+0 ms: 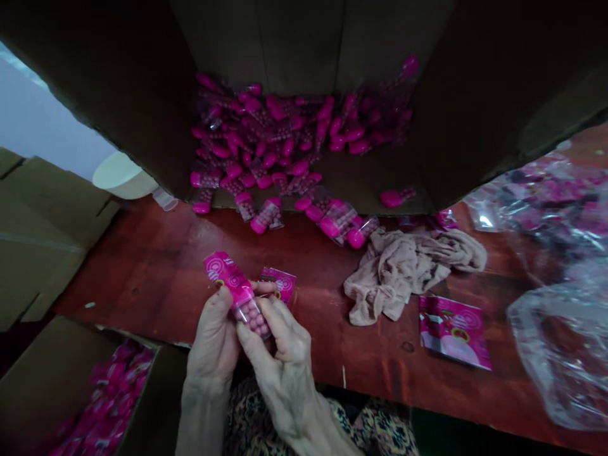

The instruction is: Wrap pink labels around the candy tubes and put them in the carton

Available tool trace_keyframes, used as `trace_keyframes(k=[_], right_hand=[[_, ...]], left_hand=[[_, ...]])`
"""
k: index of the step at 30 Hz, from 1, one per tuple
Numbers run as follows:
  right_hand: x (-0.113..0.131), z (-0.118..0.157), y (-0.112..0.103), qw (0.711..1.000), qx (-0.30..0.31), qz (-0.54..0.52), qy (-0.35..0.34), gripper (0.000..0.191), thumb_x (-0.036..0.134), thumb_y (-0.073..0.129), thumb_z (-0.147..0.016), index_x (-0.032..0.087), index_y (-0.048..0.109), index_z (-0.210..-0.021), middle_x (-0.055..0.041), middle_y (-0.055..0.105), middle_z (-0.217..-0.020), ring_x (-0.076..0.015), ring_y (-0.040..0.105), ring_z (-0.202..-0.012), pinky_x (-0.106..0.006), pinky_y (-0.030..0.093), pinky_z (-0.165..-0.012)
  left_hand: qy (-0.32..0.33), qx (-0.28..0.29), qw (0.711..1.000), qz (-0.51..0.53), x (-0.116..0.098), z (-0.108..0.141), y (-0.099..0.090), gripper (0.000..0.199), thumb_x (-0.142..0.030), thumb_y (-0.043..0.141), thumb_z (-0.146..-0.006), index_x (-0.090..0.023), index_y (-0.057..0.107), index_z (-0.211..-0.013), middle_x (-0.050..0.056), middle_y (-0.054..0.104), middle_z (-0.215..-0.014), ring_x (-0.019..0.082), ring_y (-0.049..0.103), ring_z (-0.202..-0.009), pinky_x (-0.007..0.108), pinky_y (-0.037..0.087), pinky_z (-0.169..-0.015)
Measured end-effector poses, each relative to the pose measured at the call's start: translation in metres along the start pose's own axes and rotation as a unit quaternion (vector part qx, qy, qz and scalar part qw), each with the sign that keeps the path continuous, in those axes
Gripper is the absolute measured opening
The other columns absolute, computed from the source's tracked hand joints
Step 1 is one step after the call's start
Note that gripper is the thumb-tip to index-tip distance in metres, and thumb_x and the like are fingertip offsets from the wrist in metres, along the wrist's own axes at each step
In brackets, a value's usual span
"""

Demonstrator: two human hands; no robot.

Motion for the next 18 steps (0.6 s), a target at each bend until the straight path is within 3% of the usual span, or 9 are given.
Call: trace_keyframes(k=[3, 10, 13, 16, 18], right_hand=[[-0.001, 0.0, 0.002, 1.0, 0.021, 0.009, -0.01, 0.033, 0.016, 0.061, -0.078, 0.019, 0.063, -0.11, -0.0077, 0.065, -0.108, -0.021, 0.063, -0.096, -0.033, 0.052, -0.087], [0.006, 0.002, -0.004, 0.998, -0.026, 0.043, -0.038, 0.032, 0.017, 0.061, -0.079, 0.019, 0.06, -0.112, -0.0067, 0.067, -0.102, -0.0195, 0.065, -0.092, -0.029, 0.055, -0.08], [0.008, -0.002, -0.007, 0.995, -0.027, 0.09, -0.026, 0.043, 0.02, 0.06, -0.08, 0.016, 0.051, -0.122, -0.0087, 0.067, -0.104, -0.0192, 0.067, -0.087, -0.029, 0.057, -0.076], [0.01, -0.006, -0.008, 0.99, 0.004, 0.124, -0.063, 0.06, 0.018, 0.055, -0.083, 0.014, 0.031, -0.138, -0.0121, 0.058, -0.122, -0.0213, 0.06, -0.105, -0.03, 0.054, -0.086], [0.011, -0.006, -0.008, 0.985, 0.033, 0.136, -0.104, 0.06, 0.016, 0.051, -0.086, 0.016, 0.028, -0.14, -0.0104, 0.052, -0.129, -0.0213, 0.052, -0.116, -0.031, 0.05, -0.093]], left_hand=[[0.003, -0.015, 1.0, -0.007, 0.0, -0.001, 0.0, 0.023, -0.035, 0.064, -0.072, -0.013, 0.07, -0.072, 0.009, 0.071, -0.071, 0.022, 0.067, -0.072, 0.035, 0.052, -0.073], [-0.005, 0.087, 0.996, -0.016, 0.004, 0.002, 0.004, 0.013, -0.025, 0.066, -0.07, -0.014, 0.071, -0.076, 0.008, 0.072, -0.08, 0.015, 0.063, -0.058, 0.03, 0.052, -0.063], [-0.014, 0.07, 0.997, 0.008, 0.006, 0.004, 0.006, 0.017, -0.027, 0.066, -0.072, -0.016, 0.071, -0.084, 0.008, 0.072, -0.083, 0.014, 0.063, -0.06, 0.03, 0.052, -0.066], [-0.005, 0.037, 0.999, 0.021, 0.003, 0.006, 0.007, 0.014, -0.025, 0.066, -0.073, -0.017, 0.071, -0.083, 0.007, 0.072, -0.079, 0.017, 0.065, -0.073, 0.032, 0.05, -0.076], [-0.006, 0.038, 0.999, 0.023, 0.001, 0.007, 0.007, 0.015, -0.024, 0.067, -0.072, -0.016, 0.071, -0.084, 0.007, 0.072, -0.079, 0.019, 0.065, -0.078, 0.033, 0.049, -0.08]])
Point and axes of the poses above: each hand's wrist, its own z-axis away from the middle knuckle, its own y-axis out of the palm, x = y × z, the point moved 2 cm from there along -z, towards the middle knuckle
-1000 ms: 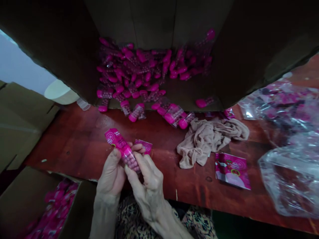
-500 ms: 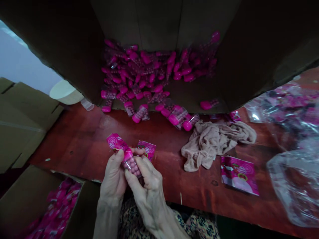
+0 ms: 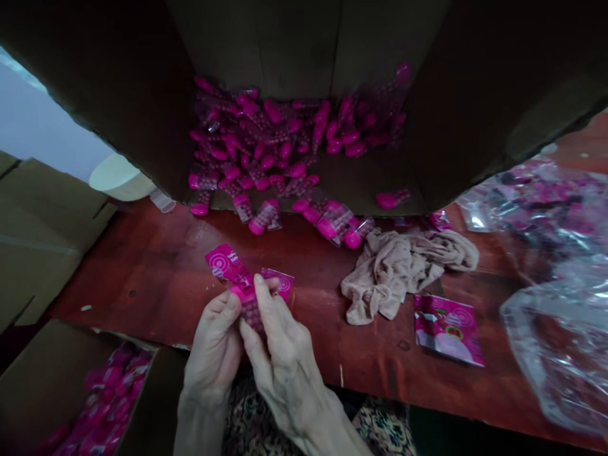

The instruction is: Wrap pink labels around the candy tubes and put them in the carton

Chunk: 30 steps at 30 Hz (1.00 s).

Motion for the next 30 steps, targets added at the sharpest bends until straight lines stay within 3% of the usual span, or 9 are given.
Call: trace_keyframes(k=[2, 7, 14, 22, 30], right_hand=[[-0.001, 0.0, 0.0, 1.0, 0.002, 0.004, -0.022, 0.058, 0.014, 0.05, -0.086, 0.019, 0.03, -0.14, -0.0083, 0.052, -0.13, -0.0207, 0.05, -0.119, -0.031, 0.048, -0.095], [-0.006, 0.003, 0.004, 0.998, -0.059, -0.008, -0.017, 0.057, 0.014, 0.054, -0.084, 0.021, 0.036, -0.137, -0.0085, 0.056, -0.126, -0.0222, 0.057, -0.111, -0.036, 0.049, -0.094], [-0.013, 0.009, 0.013, 0.992, -0.084, -0.076, 0.059, 0.048, 0.014, 0.058, -0.082, 0.02, 0.049, -0.129, -0.0074, 0.064, -0.115, -0.0213, 0.064, -0.098, -0.035, 0.053, -0.089], [-0.018, 0.015, 0.021, 0.978, -0.053, -0.127, 0.155, 0.043, 0.024, 0.057, -0.083, 0.017, 0.051, -0.125, -0.0097, 0.068, -0.106, -0.021, 0.067, -0.089, -0.036, 0.056, -0.082], [-0.016, 0.015, 0.024, 0.962, -0.012, -0.196, 0.19, 0.044, 0.025, 0.057, -0.084, 0.025, 0.045, -0.126, -0.0065, 0.064, -0.112, -0.019, 0.064, -0.096, -0.033, 0.053, -0.086]], left_hand=[[-0.006, -0.003, 1.0, 0.006, -0.001, 0.001, 0.001, 0.016, -0.024, 0.067, -0.072, -0.015, 0.071, -0.084, 0.008, 0.072, -0.078, 0.019, 0.065, -0.08, 0.034, 0.049, -0.081], [-0.009, -0.063, 0.998, 0.027, 0.003, 0.003, 0.005, 0.009, -0.022, 0.067, -0.072, -0.015, 0.071, -0.076, 0.006, 0.071, -0.072, 0.017, 0.066, -0.075, 0.032, 0.049, -0.081], [0.0, -0.079, 0.996, 0.027, 0.012, 0.001, 0.004, 0.015, -0.027, 0.062, -0.077, -0.014, 0.07, -0.075, 0.003, 0.067, -0.064, 0.012, 0.062, -0.064, 0.025, 0.049, -0.071], [0.041, -0.114, 0.992, -0.027, 0.014, 0.002, -0.001, 0.008, -0.024, 0.07, -0.069, -0.016, 0.069, -0.072, -0.002, 0.06, -0.058, 0.004, 0.051, -0.049, 0.015, 0.043, -0.051], [0.05, -0.095, 0.992, -0.061, 0.002, 0.003, 0.0, 0.013, -0.029, 0.067, -0.072, -0.016, 0.069, -0.074, 0.0, 0.061, -0.059, 0.007, 0.05, -0.05, 0.019, 0.045, -0.054]])
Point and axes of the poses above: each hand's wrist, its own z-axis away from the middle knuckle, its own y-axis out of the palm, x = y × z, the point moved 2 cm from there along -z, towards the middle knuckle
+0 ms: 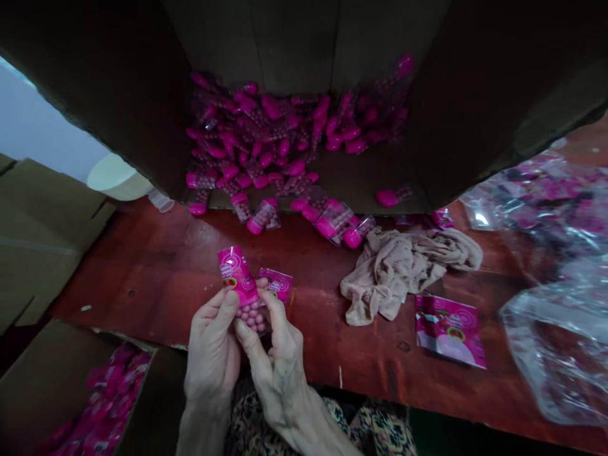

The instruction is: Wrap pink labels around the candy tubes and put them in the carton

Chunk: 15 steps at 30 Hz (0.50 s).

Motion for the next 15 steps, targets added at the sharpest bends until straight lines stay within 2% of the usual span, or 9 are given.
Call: trace_keyframes(k=[7, 11, 15], right_hand=[[-0.0026, 0.0035, -0.0004, 1.0, -0.015, -0.003, 0.011, 0.043, 0.026, 0.057, -0.083, 0.021, 0.046, -0.124, -0.0092, 0.064, -0.109, -0.0204, 0.064, -0.095, -0.035, 0.053, -0.085], [-0.0018, 0.0059, -0.0043, 0.998, -0.035, -0.039, 0.036, 0.04, 0.025, 0.06, -0.082, 0.024, 0.05, -0.12, -0.0075, 0.065, -0.108, -0.0187, 0.065, -0.091, -0.032, 0.054, -0.081], [0.0052, 0.004, -0.0051, 0.995, -0.01, -0.081, 0.053, 0.037, 0.026, 0.062, -0.081, 0.026, 0.054, -0.117, -0.0044, 0.067, -0.104, -0.0171, 0.065, -0.09, -0.03, 0.054, -0.08]], left_hand=[[-0.029, -0.008, 1.0, 0.003, 0.006, -0.0007, -0.0006, 0.012, -0.026, 0.07, -0.069, -0.014, 0.067, -0.065, -0.002, 0.057, -0.052, 0.006, 0.047, -0.046, 0.018, 0.041, -0.05], [-0.044, 0.024, 0.999, 0.002, 0.0068, 0.0033, 0.0003, 0.008, -0.024, 0.069, -0.07, -0.015, 0.069, -0.07, 0.0, 0.062, -0.058, 0.007, 0.049, -0.049, 0.018, 0.041, -0.051], [-0.05, 0.032, 0.998, 0.023, -0.0004, 0.0065, -0.001, 0.01, -0.026, 0.069, -0.07, -0.017, 0.07, -0.074, 0.002, 0.066, -0.064, 0.008, 0.053, -0.053, 0.019, 0.043, -0.054]])
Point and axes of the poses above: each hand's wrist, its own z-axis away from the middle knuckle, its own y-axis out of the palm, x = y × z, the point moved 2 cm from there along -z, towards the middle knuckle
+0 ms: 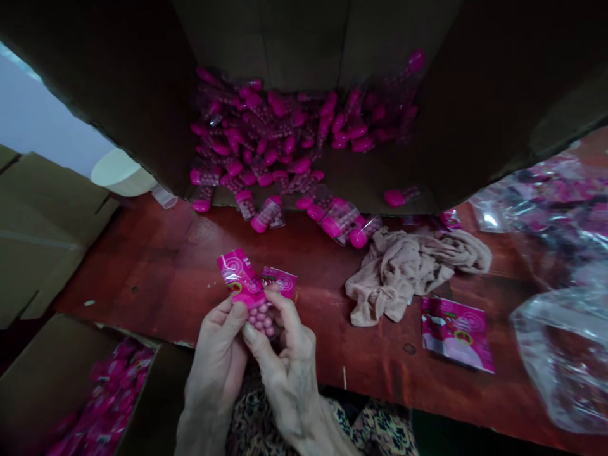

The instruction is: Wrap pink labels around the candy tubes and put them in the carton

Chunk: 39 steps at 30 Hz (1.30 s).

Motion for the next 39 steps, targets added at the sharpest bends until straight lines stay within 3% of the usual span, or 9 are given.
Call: trace_keyframes(k=[5, 9, 11, 14, 19, 25, 30, 36, 39], right_hand=[[0.009, -0.003, 0.001, 0.998, 0.011, -0.054, 0.03, 0.038, 0.027, 0.064, -0.079, 0.028, 0.06, -0.116, -0.004, 0.067, -0.107, -0.0194, 0.063, -0.094, -0.035, 0.052, -0.084], [0.005, -0.008, -0.003, 0.987, 0.013, -0.129, 0.095, 0.039, 0.028, 0.069, -0.074, 0.025, 0.063, -0.112, 0.0001, 0.068, -0.071, -0.0116, 0.06, -0.056, -0.024, 0.052, -0.054], [0.001, -0.012, -0.005, 0.973, 0.041, -0.18, 0.136, 0.042, 0.029, 0.07, -0.072, 0.022, 0.063, -0.113, 0.0039, 0.059, -0.054, -0.007, 0.047, -0.041, -0.02, 0.045, -0.042], [-0.003, -0.017, -0.008, 0.955, 0.073, -0.23, 0.172, 0.044, 0.028, 0.072, -0.069, 0.02, 0.063, -0.112, 0.0059, 0.053, -0.048, -0.0048, 0.04, -0.038, -0.019, 0.04, -0.04], [-0.002, -0.02, -0.011, 0.953, 0.095, -0.223, 0.183, 0.039, 0.028, 0.071, -0.069, 0.023, 0.065, -0.107, 0.0054, 0.053, -0.052, -0.0045, 0.039, -0.039, -0.018, 0.036, -0.039], [0.0, -0.021, -0.013, 0.942, 0.117, -0.244, 0.199, 0.035, 0.028, 0.072, -0.068, 0.025, 0.067, -0.103, 0.0038, 0.056, -0.059, -0.0042, 0.038, -0.042, -0.017, 0.035, -0.04], [-0.001, -0.021, -0.013, 0.922, 0.155, -0.271, 0.228, 0.035, 0.029, 0.073, -0.066, 0.024, 0.069, -0.101, 0.0039, 0.055, -0.057, -0.0041, 0.037, -0.041, -0.017, 0.034, -0.041], [-0.005, -0.022, -0.014, 0.946, 0.132, -0.219, 0.201, 0.036, 0.032, 0.07, -0.069, 0.025, 0.068, -0.105, 0.0011, 0.058, -0.067, -0.0068, 0.039, -0.049, -0.019, 0.034, -0.044], [-0.009, -0.022, -0.015, 0.958, 0.121, -0.187, 0.18, 0.036, 0.032, 0.068, -0.073, 0.027, 0.066, -0.108, 0.0016, 0.058, -0.067, -0.0068, 0.038, -0.049, -0.019, 0.034, -0.044]], left_hand=[[0.042, -0.034, 0.998, -0.018, -0.004, 0.002, -0.002, 0.009, -0.024, 0.071, -0.067, -0.018, 0.071, -0.072, 0.0, 0.065, -0.06, 0.008, 0.053, -0.051, 0.02, 0.044, -0.053], [0.06, -0.035, 0.996, -0.053, -0.002, 0.0, -0.003, 0.019, -0.025, 0.074, -0.065, -0.019, 0.071, -0.083, 0.001, 0.069, -0.068, 0.011, 0.06, -0.057, 0.022, 0.047, -0.057], [0.118, -0.049, 0.991, -0.046, -0.008, -0.004, -0.006, 0.027, -0.031, 0.071, -0.068, -0.021, 0.069, -0.092, 0.004, 0.071, -0.087, 0.014, 0.064, -0.072, 0.024, 0.048, -0.067], [0.222, -0.082, 0.969, -0.075, -0.027, -0.011, -0.011, 0.028, -0.032, 0.063, -0.076, -0.023, 0.065, -0.102, 0.005, 0.066, -0.107, 0.016, 0.06, -0.096, 0.025, 0.045, -0.082], [0.316, -0.045, 0.919, -0.231, -0.058, -0.02, -0.015, 0.015, -0.02, 0.065, -0.073, -0.02, 0.068, -0.087, 0.007, 0.064, -0.106, 0.018, 0.058, -0.096, 0.026, 0.045, -0.08], [0.256, 0.084, 0.891, -0.365, -0.07, -0.024, -0.017, 0.007, -0.019, 0.065, -0.073, -0.018, 0.068, -0.066, 0.009, 0.063, -0.107, 0.021, 0.055, -0.099, 0.028, 0.039, -0.086], [0.196, 0.137, 0.93, -0.278, -0.069, -0.028, -0.024, 0.018, -0.033, 0.064, -0.074, -0.018, 0.07, -0.066, 0.011, 0.063, -0.105, 0.023, 0.055, -0.096, 0.031, 0.04, -0.084], [0.187, 0.111, 0.952, -0.214, -0.063, -0.032, -0.025, 0.017, -0.029, 0.077, -0.059, -0.016, 0.07, -0.067, 0.013, 0.064, -0.108, 0.025, 0.057, -0.099, 0.032, 0.042, -0.085], [0.215, 0.04, 0.966, -0.142, -0.058, -0.033, -0.024, 0.03, -0.023, 0.077, -0.057, -0.018, 0.07, -0.086, 0.011, 0.066, -0.106, 0.022, 0.061, -0.094, 0.031, 0.045, -0.083]])
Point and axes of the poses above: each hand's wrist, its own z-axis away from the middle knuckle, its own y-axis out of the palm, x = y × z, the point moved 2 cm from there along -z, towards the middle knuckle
